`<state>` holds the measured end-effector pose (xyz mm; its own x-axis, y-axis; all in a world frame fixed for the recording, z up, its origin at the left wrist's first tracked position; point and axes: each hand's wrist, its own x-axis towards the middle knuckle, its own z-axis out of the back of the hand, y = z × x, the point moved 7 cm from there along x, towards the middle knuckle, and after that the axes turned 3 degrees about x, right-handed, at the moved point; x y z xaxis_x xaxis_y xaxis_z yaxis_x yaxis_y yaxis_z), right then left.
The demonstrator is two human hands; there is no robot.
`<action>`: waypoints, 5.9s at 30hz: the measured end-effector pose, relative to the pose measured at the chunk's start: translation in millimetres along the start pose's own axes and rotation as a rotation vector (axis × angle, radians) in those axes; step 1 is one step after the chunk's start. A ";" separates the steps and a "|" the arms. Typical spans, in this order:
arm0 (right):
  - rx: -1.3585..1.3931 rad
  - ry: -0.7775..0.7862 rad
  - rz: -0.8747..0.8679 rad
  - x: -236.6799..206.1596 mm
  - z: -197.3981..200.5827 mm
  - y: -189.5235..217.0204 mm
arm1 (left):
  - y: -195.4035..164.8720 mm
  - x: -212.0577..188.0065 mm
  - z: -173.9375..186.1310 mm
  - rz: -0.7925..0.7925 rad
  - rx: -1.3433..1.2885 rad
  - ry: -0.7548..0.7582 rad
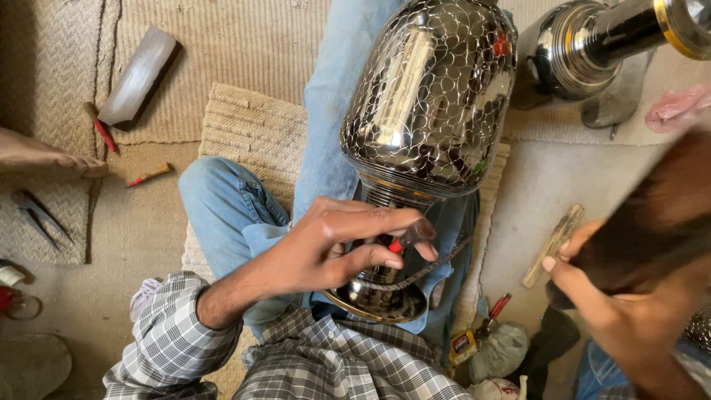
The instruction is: The person sits on the floor with a silver metal lamp held between the legs and hammers a punch/chisel held against the lamp's base and stem with a wooden mallet, working the surface in repeated strikes to shape or decorate it.
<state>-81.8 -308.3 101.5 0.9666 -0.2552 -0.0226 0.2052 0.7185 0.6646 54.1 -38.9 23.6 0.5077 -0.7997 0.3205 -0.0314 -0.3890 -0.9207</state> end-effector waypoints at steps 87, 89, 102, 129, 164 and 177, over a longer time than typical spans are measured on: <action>-0.578 0.617 0.225 89.0 -21.3 51.1 | -24.9 -24.4 -8.4 0.263 0.392 -0.522; -0.496 0.558 0.325 87.8 -17.3 57.7 | -25.9 -24.3 -7.8 0.272 0.413 -0.516; 0.017 0.480 0.170 76.8 -23.1 45.2 | -37.2 -13.1 -3.8 0.280 0.569 -0.376; 0.346 -0.124 -0.192 -76.3 -81.2 -60.2 | -26.4 41.2 -21.5 0.243 0.492 0.400; 0.429 -0.540 -0.126 -105.3 -102.0 -48.4 | -43.2 24.2 2.2 0.292 0.246 -0.051; 0.267 -0.121 0.070 -6.2 -35.7 -4.3 | -26.0 -7.3 1.2 0.297 0.187 -0.223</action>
<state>-83.2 -286.7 72.1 0.9485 -0.2979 0.1082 0.0760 0.5453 0.8348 52.3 -22.3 45.0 0.6747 -0.7381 -0.0017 -0.0574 -0.0501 -0.9971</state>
